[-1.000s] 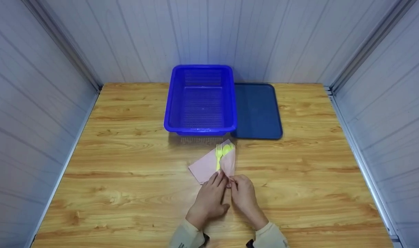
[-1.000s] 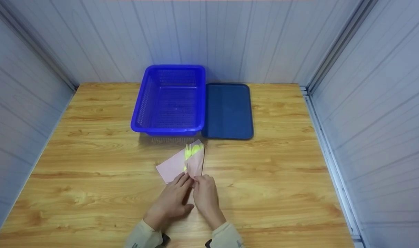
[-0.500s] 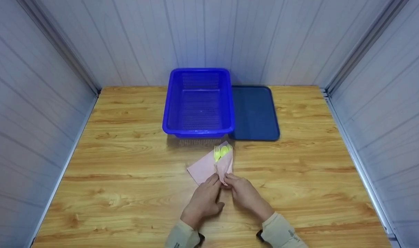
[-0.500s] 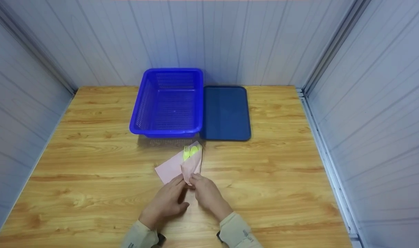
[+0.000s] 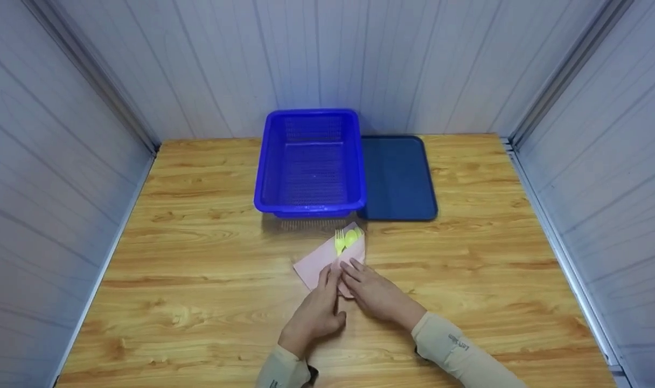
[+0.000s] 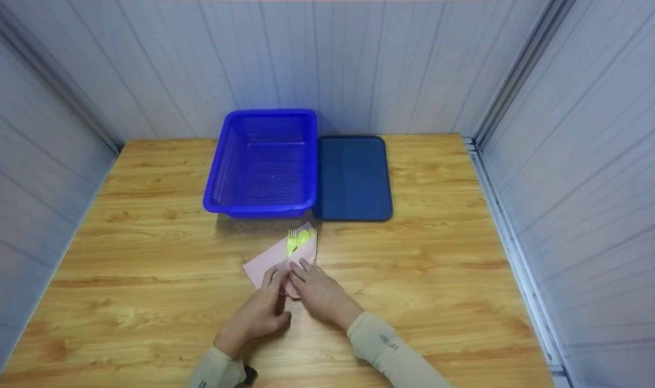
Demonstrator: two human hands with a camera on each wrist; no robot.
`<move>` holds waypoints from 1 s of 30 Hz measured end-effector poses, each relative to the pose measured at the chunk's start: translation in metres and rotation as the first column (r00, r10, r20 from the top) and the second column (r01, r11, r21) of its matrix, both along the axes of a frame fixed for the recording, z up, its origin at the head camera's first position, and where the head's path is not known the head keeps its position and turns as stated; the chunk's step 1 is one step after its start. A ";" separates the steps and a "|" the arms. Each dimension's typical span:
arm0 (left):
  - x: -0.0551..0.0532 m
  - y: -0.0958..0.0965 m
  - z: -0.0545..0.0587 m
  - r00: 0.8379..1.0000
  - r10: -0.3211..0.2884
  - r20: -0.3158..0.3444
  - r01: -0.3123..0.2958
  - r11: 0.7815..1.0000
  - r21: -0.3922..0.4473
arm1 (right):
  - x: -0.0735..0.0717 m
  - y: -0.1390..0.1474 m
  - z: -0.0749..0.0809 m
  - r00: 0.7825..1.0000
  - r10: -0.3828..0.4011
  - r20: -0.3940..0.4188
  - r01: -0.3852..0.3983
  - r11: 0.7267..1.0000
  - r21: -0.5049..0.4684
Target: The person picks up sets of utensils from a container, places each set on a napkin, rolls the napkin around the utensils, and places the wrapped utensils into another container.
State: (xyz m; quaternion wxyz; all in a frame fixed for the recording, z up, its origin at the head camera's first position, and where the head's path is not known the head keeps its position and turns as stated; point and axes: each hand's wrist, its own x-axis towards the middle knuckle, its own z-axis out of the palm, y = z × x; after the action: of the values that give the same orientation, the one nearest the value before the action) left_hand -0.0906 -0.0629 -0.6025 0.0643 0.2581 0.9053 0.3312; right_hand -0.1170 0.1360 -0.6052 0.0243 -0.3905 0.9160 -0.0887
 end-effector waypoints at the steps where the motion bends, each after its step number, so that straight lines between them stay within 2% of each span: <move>1: 0.000 0.000 0.000 1.000 0.002 0.007 -0.002 1.000 -0.003 | -0.001 0.000 -0.001 1.000 0.005 0.008 -0.005 1.000 0.009; 4: 0.002 0.002 -0.001 1.000 0.017 -0.006 -0.018 0.999 -0.044 | -0.004 0.001 -0.004 0.998 0.004 0.065 -0.004 1.000 0.010; 6: 0.005 0.003 -0.001 0.998 0.027 -0.052 -0.033 0.991 -0.128 | -0.005 0.001 -0.006 0.993 0.002 0.115 -0.001 1.000 -0.008; 8: 0.009 0.005 0.001 0.994 0.033 -0.106 -0.056 0.973 -0.224 | -0.006 0.000 -0.007 0.990 0.000 0.143 0.003 1.000 -0.023; 11: 0.011 0.007 0.004 0.985 0.030 -0.168 -0.084 0.943 -0.321 | -0.007 -0.001 -0.007 0.990 -0.024 0.136 0.026 1.000 -0.010; 15: 0.011 0.010 0.006 0.979 0.013 -0.201 -0.090 0.922 -0.377 | -0.009 -0.002 -0.009 0.996 -0.043 0.072 0.040 0.998 0.044; 18: 0.011 0.011 0.005 0.988 -0.017 -0.155 -0.048 0.914 -0.404 | -0.011 -0.003 -0.010 0.999 -0.025 0.047 0.023 0.998 0.054; 21: 0.011 0.011 0.005 0.998 -0.023 -0.058 -0.002 0.921 -0.390 | -0.013 -0.005 -0.011 0.998 -0.014 0.057 0.012 0.999 0.030; 23: 0.010 0.011 0.007 1.000 -0.018 -0.017 0.010 0.923 -0.384 | -0.017 -0.006 -0.010 0.998 -0.009 0.067 0.009 1.000 0.001; 27: 0.004 0.009 0.011 1.000 -0.014 0.002 0.014 0.931 -0.365 | -0.026 -0.006 -0.010 0.996 0.005 0.085 -0.002 0.999 -0.045; 30: -0.001 0.008 0.015 1.000 -0.005 0.012 0.008 0.948 -0.317 | -0.031 -0.001 -0.011 0.996 0.018 0.090 -0.014 0.999 -0.051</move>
State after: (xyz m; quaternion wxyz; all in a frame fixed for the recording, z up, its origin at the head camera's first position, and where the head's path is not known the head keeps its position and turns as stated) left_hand -0.0917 -0.0552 -0.5876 0.1108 0.2455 0.9456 0.1825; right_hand -0.1478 0.1350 -0.6158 0.0563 -0.3938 0.9083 -0.1293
